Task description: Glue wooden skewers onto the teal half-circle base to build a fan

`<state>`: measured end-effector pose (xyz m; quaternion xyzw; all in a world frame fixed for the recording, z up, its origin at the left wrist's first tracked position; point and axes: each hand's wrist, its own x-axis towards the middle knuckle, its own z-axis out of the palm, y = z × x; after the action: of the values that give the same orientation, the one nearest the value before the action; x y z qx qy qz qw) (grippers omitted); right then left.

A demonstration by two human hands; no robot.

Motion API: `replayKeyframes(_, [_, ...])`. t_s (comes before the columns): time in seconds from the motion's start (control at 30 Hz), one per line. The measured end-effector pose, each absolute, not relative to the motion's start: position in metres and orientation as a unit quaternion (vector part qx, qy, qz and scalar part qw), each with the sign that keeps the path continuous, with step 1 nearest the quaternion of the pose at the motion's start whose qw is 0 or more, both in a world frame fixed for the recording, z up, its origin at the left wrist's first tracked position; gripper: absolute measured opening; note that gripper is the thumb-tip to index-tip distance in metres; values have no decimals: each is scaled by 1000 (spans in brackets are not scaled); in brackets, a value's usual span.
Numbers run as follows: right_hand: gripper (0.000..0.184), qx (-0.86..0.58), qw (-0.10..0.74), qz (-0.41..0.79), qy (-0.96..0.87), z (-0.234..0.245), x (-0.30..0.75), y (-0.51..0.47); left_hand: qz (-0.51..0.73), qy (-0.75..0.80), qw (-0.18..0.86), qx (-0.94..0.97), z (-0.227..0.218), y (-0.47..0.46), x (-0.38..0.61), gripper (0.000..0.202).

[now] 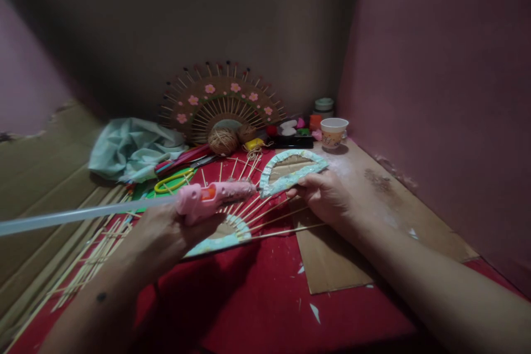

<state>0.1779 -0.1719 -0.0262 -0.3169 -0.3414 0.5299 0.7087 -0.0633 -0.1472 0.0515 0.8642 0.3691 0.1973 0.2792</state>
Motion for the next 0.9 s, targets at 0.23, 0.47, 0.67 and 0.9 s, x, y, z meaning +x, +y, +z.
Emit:
replayKeyframes(0.23, [29, -299, 710, 531, -352, -28, 177, -171, 161, 395, 232, 874, 50, -147, -63, 41])
replayKeyframes(0.47, [30, -293, 703, 543, -354, -26, 176, -171, 183, 391, 218, 875, 45, -149, -63, 42])
replayKeyframes(0.67, [33, -281, 706, 538, -364, -26, 177, -171, 194, 377, 216, 880, 50, -148, -63, 38])
replayKeyframes(0.9, [26, -299, 703, 540, -353, -24, 174, -173, 187, 378, 207, 883, 47, -147, -63, 38])
